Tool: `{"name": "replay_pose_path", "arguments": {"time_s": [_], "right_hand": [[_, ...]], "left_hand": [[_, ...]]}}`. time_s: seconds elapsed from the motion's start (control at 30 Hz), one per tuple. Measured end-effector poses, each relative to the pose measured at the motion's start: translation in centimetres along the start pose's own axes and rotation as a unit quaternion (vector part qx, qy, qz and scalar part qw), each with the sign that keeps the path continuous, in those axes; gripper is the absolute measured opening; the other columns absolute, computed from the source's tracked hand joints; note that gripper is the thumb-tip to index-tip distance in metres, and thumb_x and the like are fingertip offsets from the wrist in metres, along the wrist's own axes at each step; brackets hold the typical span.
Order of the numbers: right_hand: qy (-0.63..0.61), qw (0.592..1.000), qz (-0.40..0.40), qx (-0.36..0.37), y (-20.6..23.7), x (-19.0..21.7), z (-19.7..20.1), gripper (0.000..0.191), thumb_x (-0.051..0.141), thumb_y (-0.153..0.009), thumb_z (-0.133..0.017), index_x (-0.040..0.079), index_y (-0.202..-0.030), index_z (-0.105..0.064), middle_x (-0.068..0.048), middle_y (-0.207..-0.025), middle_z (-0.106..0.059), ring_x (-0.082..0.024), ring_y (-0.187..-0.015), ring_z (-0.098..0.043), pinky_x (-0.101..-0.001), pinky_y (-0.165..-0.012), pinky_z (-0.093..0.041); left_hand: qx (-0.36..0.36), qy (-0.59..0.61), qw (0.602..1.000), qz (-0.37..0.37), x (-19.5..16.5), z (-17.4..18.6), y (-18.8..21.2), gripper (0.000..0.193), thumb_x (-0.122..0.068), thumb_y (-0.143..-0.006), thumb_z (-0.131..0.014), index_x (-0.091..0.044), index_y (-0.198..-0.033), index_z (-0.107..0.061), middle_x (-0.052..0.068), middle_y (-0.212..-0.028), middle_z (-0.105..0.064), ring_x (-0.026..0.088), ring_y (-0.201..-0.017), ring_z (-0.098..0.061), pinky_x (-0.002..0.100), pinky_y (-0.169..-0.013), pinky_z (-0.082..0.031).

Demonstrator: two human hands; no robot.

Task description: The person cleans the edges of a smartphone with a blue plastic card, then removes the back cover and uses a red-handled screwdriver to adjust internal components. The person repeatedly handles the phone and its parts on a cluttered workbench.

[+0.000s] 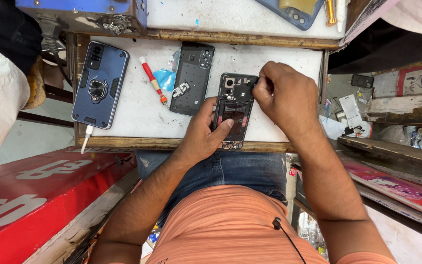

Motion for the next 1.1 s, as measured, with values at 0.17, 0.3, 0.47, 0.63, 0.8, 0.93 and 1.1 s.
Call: {"name": "replay_pose_path", "arguments": {"time_s": [0.17, 0.3, 0.47, 0.63, 0.8, 0.93, 1.1], "right_hand": [[-0.079, 0.996, -0.027, -0.044, 1.3, -1.2, 0.3, 0.003, 0.007, -0.092, -0.068, 0.004, -0.092, -0.066, -0.011, -0.084, -0.069, -0.023, -0.068, -0.067, -0.0366, -0.061, -0.053], [-0.199, 0.973, -0.117, 0.019, 3.7, -4.0, -1.0, 0.019, 0.003, -0.104, -0.057, 0.002, -0.086, -0.063, -0.007, -0.074, -0.067, -0.013, -0.065, -0.063, -0.0298, -0.059, -0.049], [-0.435, 0.869, -0.180, 0.149, 7.6, -1.7, -5.8, 0.015, 0.011, -0.105, -0.055, 0.002, -0.115, -0.062, -0.001, -0.081, -0.070, -0.007, -0.068, -0.066, -0.0227, -0.058, -0.055], [-0.439, 0.859, -0.215, 0.154, 8.2, -0.7, -7.4, 0.030, 0.011, -0.107, -0.052, 0.002, -0.132, -0.065, -0.001, -0.072, -0.066, -0.006, -0.061, -0.061, -0.0221, -0.055, -0.052], [-0.434, 0.862, -0.213, 0.153, 7.7, -0.7, -8.0, 0.029, 0.006, -0.106, -0.053, 0.000, -0.132, -0.065, 0.000, -0.067, -0.062, -0.004, -0.061, -0.059, -0.0216, -0.055, -0.050], [-0.447, 0.863, -0.177, 0.153, 8.0, -0.2, -7.8, 0.042, -0.001, -0.098, -0.052, -0.002, -0.139, -0.057, 0.001, -0.074, -0.061, -0.004, -0.064, -0.055, -0.0206, -0.056, -0.047], [-0.484, 0.846, -0.153, 0.165, 8.2, -0.5, -8.2, 0.048, -0.001, -0.096, -0.053, -0.001, -0.144, -0.052, 0.001, -0.080, -0.062, -0.004, -0.070, -0.058, -0.0203, -0.060, -0.050]], "left_hand": [[-0.011, 0.102, 0.994, -0.029, 0.5, 0.3, -0.1, 0.041, -0.008, -0.104, -0.060, 0.001, -0.140, -0.042, 0.013, -0.119, -0.070, 0.011, -0.108, -0.068, 0.027, -0.094, -0.058], [-0.001, 0.159, 0.987, -0.034, 0.5, 1.1, -0.1, 0.039, -0.009, -0.103, -0.059, 0.001, -0.138, -0.045, 0.012, -0.121, -0.069, 0.013, -0.109, -0.069, 0.031, -0.098, -0.059], [-0.008, 0.201, 0.979, -0.034, 0.4, 1.8, -0.2, 0.037, -0.011, -0.107, -0.059, 0.002, -0.138, -0.045, 0.011, -0.123, -0.067, 0.012, -0.113, -0.065, 0.030, -0.101, -0.057], [-0.011, 0.158, 0.986, -0.043, 0.4, 1.5, -0.2, 0.039, -0.013, -0.106, -0.059, 0.001, -0.140, -0.043, 0.011, -0.122, -0.067, 0.011, -0.111, -0.066, 0.030, -0.099, -0.057], [-0.026, 0.149, 0.987, -0.056, 0.4, 1.6, 0.0, 0.036, -0.012, -0.107, -0.059, 0.002, -0.137, -0.043, 0.012, -0.123, -0.067, 0.012, -0.113, -0.065, 0.030, -0.099, -0.057], [-0.046, 0.131, 0.988, -0.066, 0.4, 1.8, 0.0, 0.038, -0.013, -0.107, -0.059, 0.002, -0.138, -0.043, 0.012, -0.123, -0.066, 0.011, -0.113, -0.065, 0.029, -0.099, -0.057], [-0.038, 0.129, 0.989, -0.067, 0.3, 1.6, -0.2, 0.041, -0.014, -0.107, -0.059, 0.003, -0.140, -0.043, 0.012, -0.125, -0.066, 0.012, -0.114, -0.065, 0.029, -0.100, -0.057]]}}
Point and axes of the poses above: each hand's wrist, its own y-axis away from the middle knuckle, its own z-axis out of the back of the hand, x = y × z, the point moved 9 cm from there along -y, towards the middle knuckle
